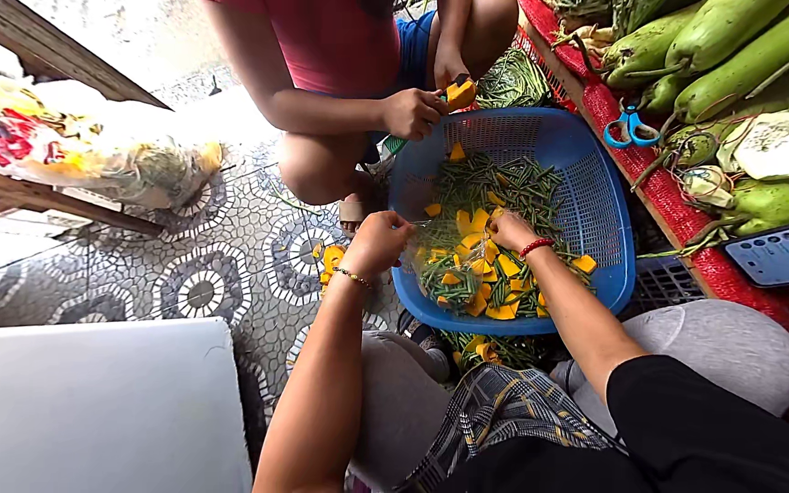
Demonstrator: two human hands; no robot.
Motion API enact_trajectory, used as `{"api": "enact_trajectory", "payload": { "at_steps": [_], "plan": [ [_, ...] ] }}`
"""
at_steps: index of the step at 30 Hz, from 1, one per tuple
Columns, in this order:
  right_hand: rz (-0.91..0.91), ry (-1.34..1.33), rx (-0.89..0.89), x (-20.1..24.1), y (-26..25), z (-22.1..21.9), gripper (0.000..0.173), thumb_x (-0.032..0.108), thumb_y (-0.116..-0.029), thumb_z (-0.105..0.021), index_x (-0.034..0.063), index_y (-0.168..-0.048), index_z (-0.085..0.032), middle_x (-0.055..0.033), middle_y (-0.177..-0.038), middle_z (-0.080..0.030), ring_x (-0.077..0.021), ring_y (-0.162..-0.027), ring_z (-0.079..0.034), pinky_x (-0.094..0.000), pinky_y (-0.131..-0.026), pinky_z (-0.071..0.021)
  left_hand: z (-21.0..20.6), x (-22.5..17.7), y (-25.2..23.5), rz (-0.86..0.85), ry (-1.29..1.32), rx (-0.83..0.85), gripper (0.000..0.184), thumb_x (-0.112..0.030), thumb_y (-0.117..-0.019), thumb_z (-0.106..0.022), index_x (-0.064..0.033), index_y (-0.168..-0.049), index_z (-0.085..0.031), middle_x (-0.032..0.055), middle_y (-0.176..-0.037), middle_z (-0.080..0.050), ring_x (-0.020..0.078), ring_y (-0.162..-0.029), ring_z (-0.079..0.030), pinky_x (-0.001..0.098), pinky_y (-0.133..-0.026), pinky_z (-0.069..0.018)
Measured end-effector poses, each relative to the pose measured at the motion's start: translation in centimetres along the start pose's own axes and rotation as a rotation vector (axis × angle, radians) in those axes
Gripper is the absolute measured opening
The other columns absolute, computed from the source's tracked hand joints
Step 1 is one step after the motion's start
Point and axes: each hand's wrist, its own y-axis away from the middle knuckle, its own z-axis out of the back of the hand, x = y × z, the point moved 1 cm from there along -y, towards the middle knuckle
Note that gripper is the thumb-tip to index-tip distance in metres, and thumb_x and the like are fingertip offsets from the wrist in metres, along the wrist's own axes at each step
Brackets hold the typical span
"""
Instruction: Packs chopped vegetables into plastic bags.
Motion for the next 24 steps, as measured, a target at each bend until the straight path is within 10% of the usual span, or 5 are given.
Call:
{"api": "enact_trajectory", "payload": {
  "at_steps": [7,11,14,18,24],
  "plan": [
    [-0.002,-0.377,-0.263,-2.6,1.6,-1.6,0.025,0.015,-0.0928,-0.073,-0.0035,-0.110,-0.072,-0.0326,-0.115,-0.064,-0.0504,-0.108,-0.062,-0.0695,-0.088,-0.0498,-0.5,-0.6,-0.4,-0.082,-0.015,-0.017,0.026,-0.021,-0.1080,-0.055,0.0031,-0.106,-0.065,0.0124,-0.081,-0.059,0.0195,-0.065,-0.057,0.0388,-0.065,-0.0536],
    [0.014,-0.768,-0.383,-1.3,6.7,3.1,0.029,0.023,-0.0989,-0.069,0.0016,-0.119,-0.066,-0.0183,-0.102,-0.067,-0.0261,-0.083,-0.060,-0.0463,-0.073,-0.0501,-0.8,-0.9,-0.2,-0.136,-0.031,-0.027,0.028,-0.021,-0.1079,-0.055,0.0043,-0.108,-0.066,0.0165,-0.088,-0.063,0.0245,-0.073,-0.062,0.0450,-0.073,-0.0549],
    [0.376,-1.033,-0.369,3.3,10.6,8.1,0.007,0.005,-0.0973,-0.060,0.0062,-0.104,-0.059,0.0024,-0.088,-0.069,-0.0013,-0.067,-0.061,-0.0204,-0.064,-0.0541,-1.2,-1.2,-0.2,-0.176,-0.041,-0.040,0.027,-0.021,-0.1076,-0.055,0.0035,-0.108,-0.066,0.0169,-0.090,-0.064,0.0247,-0.073,-0.062,0.0443,-0.073,-0.0545],
    [0.709,-0.631,-0.017,11.4,13.9,9.7,0.017,0.005,-0.0935,-0.061,-0.0008,-0.108,-0.067,-0.0071,-0.096,-0.070,-0.0116,-0.079,-0.066,-0.0332,-0.074,-0.0573,-1.5,-1.3,-0.1,-0.189,-0.052,-0.037,0.026,-0.018,-0.1078,-0.053,0.0046,-0.111,-0.066,0.0197,-0.098,-0.067,0.0280,-0.082,-0.066,0.0473,-0.078,-0.0560],
    [0.463,0.213,0.371,16.0,8.7,3.5,0.019,0.006,-0.0985,-0.061,-0.0106,-0.104,-0.069,-0.0282,-0.106,-0.067,-0.0418,-0.102,-0.066,-0.0615,-0.090,-0.0503,-1.1,-1.0,-0.2,-0.165,-0.057,-0.035,0.026,-0.017,-0.1088,-0.052,0.0059,-0.112,-0.064,0.0175,-0.093,-0.063,0.0240,-0.076,-0.063,0.0429,-0.076,-0.0558]
  ]
}}
